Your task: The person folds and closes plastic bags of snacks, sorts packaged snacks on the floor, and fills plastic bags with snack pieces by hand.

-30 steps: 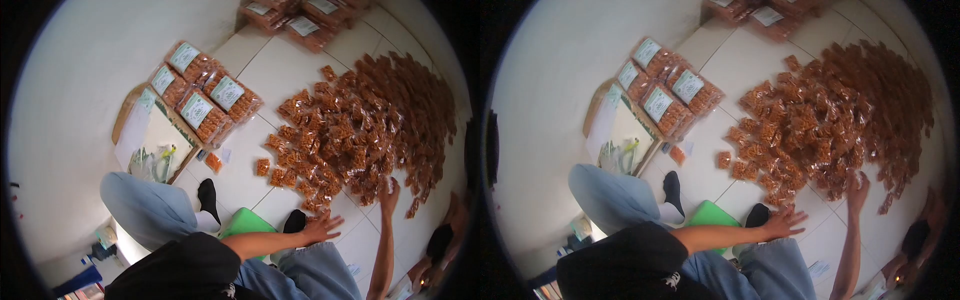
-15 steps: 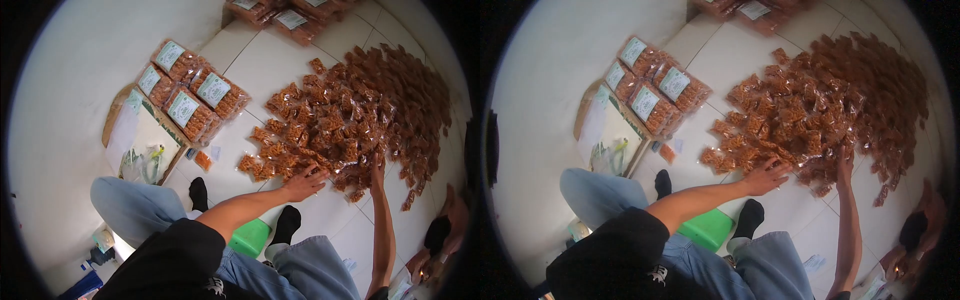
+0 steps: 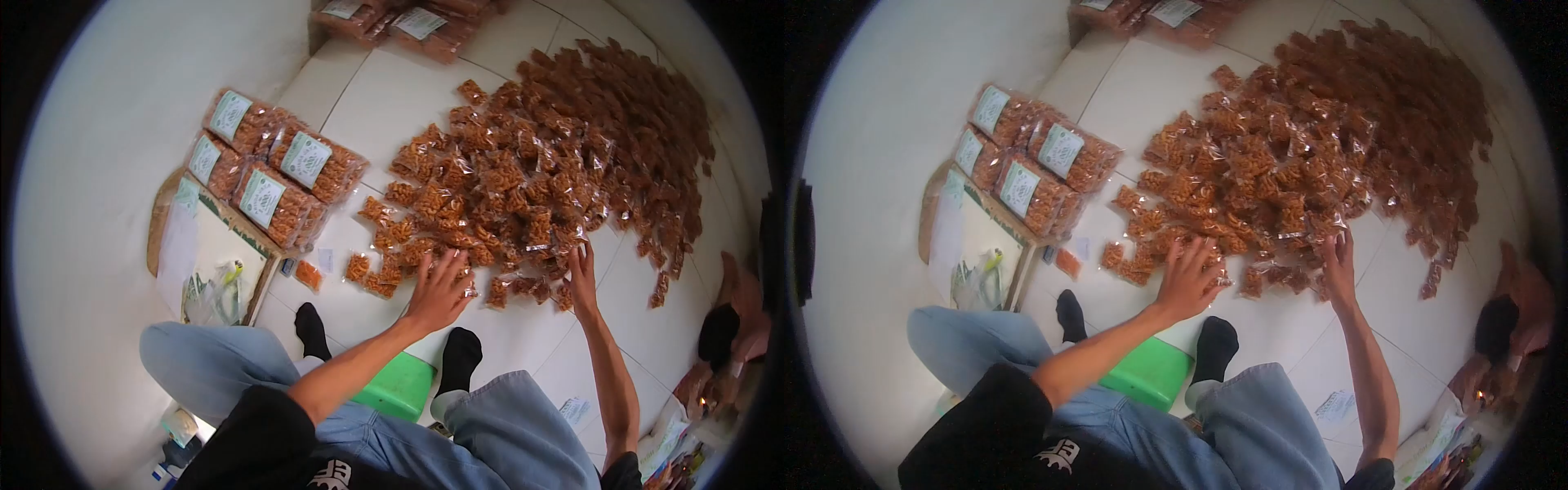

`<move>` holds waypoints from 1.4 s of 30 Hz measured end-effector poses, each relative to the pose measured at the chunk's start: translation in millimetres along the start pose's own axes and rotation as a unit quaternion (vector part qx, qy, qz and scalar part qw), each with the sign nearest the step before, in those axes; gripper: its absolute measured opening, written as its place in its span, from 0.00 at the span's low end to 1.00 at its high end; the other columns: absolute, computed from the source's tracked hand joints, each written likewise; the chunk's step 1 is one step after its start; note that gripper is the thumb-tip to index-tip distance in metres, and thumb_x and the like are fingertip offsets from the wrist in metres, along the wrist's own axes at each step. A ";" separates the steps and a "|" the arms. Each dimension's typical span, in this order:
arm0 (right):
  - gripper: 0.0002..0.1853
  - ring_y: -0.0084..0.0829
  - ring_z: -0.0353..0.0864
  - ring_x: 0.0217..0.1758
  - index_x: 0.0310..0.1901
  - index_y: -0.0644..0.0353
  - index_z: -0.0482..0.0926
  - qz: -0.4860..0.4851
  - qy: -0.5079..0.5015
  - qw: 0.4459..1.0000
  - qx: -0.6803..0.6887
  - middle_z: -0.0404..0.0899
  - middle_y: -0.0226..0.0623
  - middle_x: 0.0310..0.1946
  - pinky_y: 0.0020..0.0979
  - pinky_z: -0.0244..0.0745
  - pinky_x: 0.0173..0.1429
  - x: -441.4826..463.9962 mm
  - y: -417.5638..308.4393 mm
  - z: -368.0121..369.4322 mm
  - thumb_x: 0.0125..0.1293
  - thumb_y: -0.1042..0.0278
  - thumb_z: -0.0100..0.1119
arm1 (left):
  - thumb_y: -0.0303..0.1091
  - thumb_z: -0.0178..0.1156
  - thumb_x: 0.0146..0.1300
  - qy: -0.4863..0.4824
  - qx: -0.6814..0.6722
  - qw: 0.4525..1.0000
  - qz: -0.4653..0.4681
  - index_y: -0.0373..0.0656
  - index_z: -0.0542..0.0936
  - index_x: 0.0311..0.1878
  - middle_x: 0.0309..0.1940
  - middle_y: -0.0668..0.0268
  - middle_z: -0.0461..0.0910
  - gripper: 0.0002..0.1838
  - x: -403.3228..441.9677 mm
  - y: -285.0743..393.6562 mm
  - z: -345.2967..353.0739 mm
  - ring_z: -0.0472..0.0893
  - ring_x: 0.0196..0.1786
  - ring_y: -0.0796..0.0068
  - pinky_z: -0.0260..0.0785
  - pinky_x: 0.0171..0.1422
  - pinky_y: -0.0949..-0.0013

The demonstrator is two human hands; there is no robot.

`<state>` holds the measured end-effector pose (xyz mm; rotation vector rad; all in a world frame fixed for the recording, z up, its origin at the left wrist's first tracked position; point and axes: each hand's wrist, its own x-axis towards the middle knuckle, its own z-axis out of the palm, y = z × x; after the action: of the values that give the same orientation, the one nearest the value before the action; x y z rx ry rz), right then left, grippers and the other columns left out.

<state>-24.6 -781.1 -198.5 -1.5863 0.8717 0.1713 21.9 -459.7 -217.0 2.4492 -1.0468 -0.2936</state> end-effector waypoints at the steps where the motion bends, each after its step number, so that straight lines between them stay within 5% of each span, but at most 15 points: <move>1: 0.39 0.45 0.52 0.78 0.76 0.42 0.47 0.003 0.038 0.999 -0.032 0.51 0.50 0.75 0.60 0.56 0.70 -0.2 9.2 -11.3 0.71 0.34 0.45 | 0.47 0.62 0.62 0.034 -0.016 0.997 -0.061 0.49 0.75 0.62 0.76 0.53 0.52 0.26 -8.0 2.4 -2.8 0.47 0.79 0.49 0.33 0.77 0.36; 3: 0.39 0.46 0.54 0.76 0.76 0.45 0.48 0.008 0.087 0.990 -0.108 0.54 0.52 0.73 0.56 0.58 0.71 3.2 54.6 -48.2 0.71 0.34 0.45 | 0.47 0.65 0.59 0.071 0.016 0.993 -0.095 0.52 0.72 0.66 0.76 0.48 0.48 0.32 -30.9 0.4 0.3 0.44 0.79 0.47 0.32 0.76 0.34; 5: 0.39 0.48 0.59 0.74 0.75 0.50 0.52 0.018 0.169 0.952 -0.255 0.59 0.54 0.69 0.48 0.62 0.72 4.7 91.5 -78.9 0.71 0.35 0.45 | 0.49 0.66 0.59 0.134 0.004 0.945 -0.298 0.48 0.62 0.73 0.76 0.43 0.43 0.41 -46.3 -0.1 -1.0 0.41 0.79 0.45 0.32 0.77 0.36; 6: 0.41 0.50 0.60 0.72 0.75 0.48 0.52 0.127 0.176 0.957 -0.193 0.62 0.53 0.67 0.54 0.68 0.66 -13.1 69.5 -67.3 0.69 0.32 0.46 | 0.49 0.66 0.59 0.133 0.000 0.947 -0.293 0.48 0.62 0.73 0.76 0.43 0.43 0.41 -52.7 -7.4 5.1 0.41 0.79 0.45 0.32 0.77 0.36; 7: 0.43 0.52 0.62 0.71 0.75 0.47 0.52 0.234 0.179 0.947 -0.128 0.64 0.52 0.65 0.59 0.73 0.61 -32.3 42.0 -54.7 0.66 0.29 0.48 | 0.51 0.65 0.60 0.199 -0.051 0.897 -0.390 0.44 0.55 0.75 0.76 0.42 0.42 0.45 -59.5 -16.8 16.2 0.41 0.79 0.44 0.34 0.78 0.39; 8: 0.46 0.53 0.59 0.72 0.75 0.38 0.50 0.253 0.149 0.954 -0.067 0.57 0.47 0.71 0.62 0.75 0.55 -33.5 61.3 -57.1 0.62 0.24 0.49 | 0.54 0.63 0.61 0.264 -0.101 0.830 -0.481 0.40 0.49 0.76 0.76 0.40 0.40 0.50 -63.4 -24.1 24.2 0.40 0.79 0.44 0.36 0.78 0.41; 11: 0.45 0.47 0.62 0.71 0.75 0.39 0.48 0.178 0.095 0.979 0.001 0.59 0.43 0.71 0.58 0.79 0.52 -44.0 67.3 -30.8 0.63 0.26 0.49 | 0.54 0.64 0.61 0.215 -0.185 0.755 -0.591 0.34 0.45 0.76 0.75 0.39 0.40 0.53 -59.7 -39.6 23.9 0.40 0.79 0.42 0.39 0.79 0.47; 18: 0.44 0.46 0.70 0.64 0.77 0.45 0.40 0.118 0.006 0.991 0.056 0.56 0.46 0.68 0.49 0.85 0.43 -22.1 29.5 59.0 0.69 0.40 0.53 | 0.57 0.63 0.60 0.246 -0.238 0.711 -0.615 0.33 0.50 0.75 0.70 0.42 0.51 0.52 -37.0 -60.6 21.1 0.53 0.73 0.47 0.50 0.76 0.55; 20: 0.39 0.43 0.71 0.61 0.75 0.42 0.45 0.136 0.070 0.979 0.136 0.64 0.39 0.63 0.56 0.82 0.49 -22.2 9.8 86.2 0.71 0.43 0.53 | 0.57 0.63 0.60 0.236 -0.266 0.695 -0.625 0.33 0.51 0.75 0.70 0.42 0.50 0.51 -26.0 -61.3 22.7 0.53 0.73 0.47 0.50 0.76 0.56; 25: 0.35 0.40 0.72 0.59 0.73 0.42 0.49 0.120 0.067 0.984 0.118 0.65 0.37 0.60 0.52 0.85 0.46 -2.1 21.2 118.0 0.71 0.47 0.54 | 0.58 0.62 0.61 0.218 -0.310 0.661 -0.647 0.34 0.52 0.74 0.70 0.43 0.48 0.50 -4.6 -55.5 16.5 0.52 0.73 0.48 0.51 0.76 0.57; 31: 0.38 0.39 0.75 0.54 0.74 0.44 0.49 0.042 -0.121 0.985 0.112 0.65 0.42 0.64 0.52 0.84 0.48 -1.0 -16.7 135.3 0.70 0.46 0.56 | 0.59 0.61 0.62 0.243 -0.353 0.635 -0.643 0.37 0.49 0.75 0.71 0.46 0.48 0.50 3.1 -56.4 9.9 0.53 0.74 0.49 0.53 0.75 0.54; 33: 0.40 0.38 0.77 0.52 0.76 0.42 0.46 0.036 -0.147 0.986 0.065 0.69 0.40 0.63 0.46 0.84 0.47 3.2 -15.3 124.9 0.70 0.45 0.56 | 0.58 0.62 0.63 0.259 -0.500 0.580 -0.589 0.41 0.45 0.77 0.74 0.50 0.46 0.51 7.4 -49.8 -4.3 0.54 0.75 0.51 0.55 0.74 0.47; 36: 0.40 0.36 0.77 0.57 0.76 0.43 0.49 -0.017 -0.175 0.976 -0.131 0.72 0.40 0.60 0.40 0.83 0.46 6.0 -20.3 89.5 0.70 0.44 0.56 | 0.52 0.60 0.67 0.227 -0.533 0.589 -0.564 0.49 0.39 0.78 0.75 0.60 0.53 0.49 6.6 -44.3 -23.6 0.58 0.74 0.60 0.60 0.71 0.46; 39: 0.29 0.31 0.78 0.56 0.69 0.58 0.66 -0.031 -0.157 0.987 -0.027 0.75 0.40 0.58 0.34 0.79 0.53 1.1 -36.4 49.7 0.73 0.52 0.54 | 0.52 0.59 0.68 0.195 -0.536 0.622 -0.536 0.46 0.40 0.78 0.78 0.51 0.41 0.48 -17.4 -52.2 -25.1 0.57 0.76 0.56 0.63 0.70 0.50; 42: 0.25 0.31 0.81 0.49 0.65 0.62 0.69 -0.051 -0.097 0.994 0.019 0.76 0.40 0.55 0.33 0.80 0.52 2.6 -14.7 24.9 0.73 0.56 0.55 | 0.48 0.57 0.71 0.181 -0.518 0.680 -0.486 0.44 0.46 0.78 0.77 0.51 0.48 0.42 -52.8 -62.2 -11.6 0.63 0.73 0.57 0.66 0.68 0.56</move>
<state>-4.8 -760.4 -194.1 -1.5464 0.6378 0.2305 28.8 -380.0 -236.5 1.5789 0.6200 -0.5018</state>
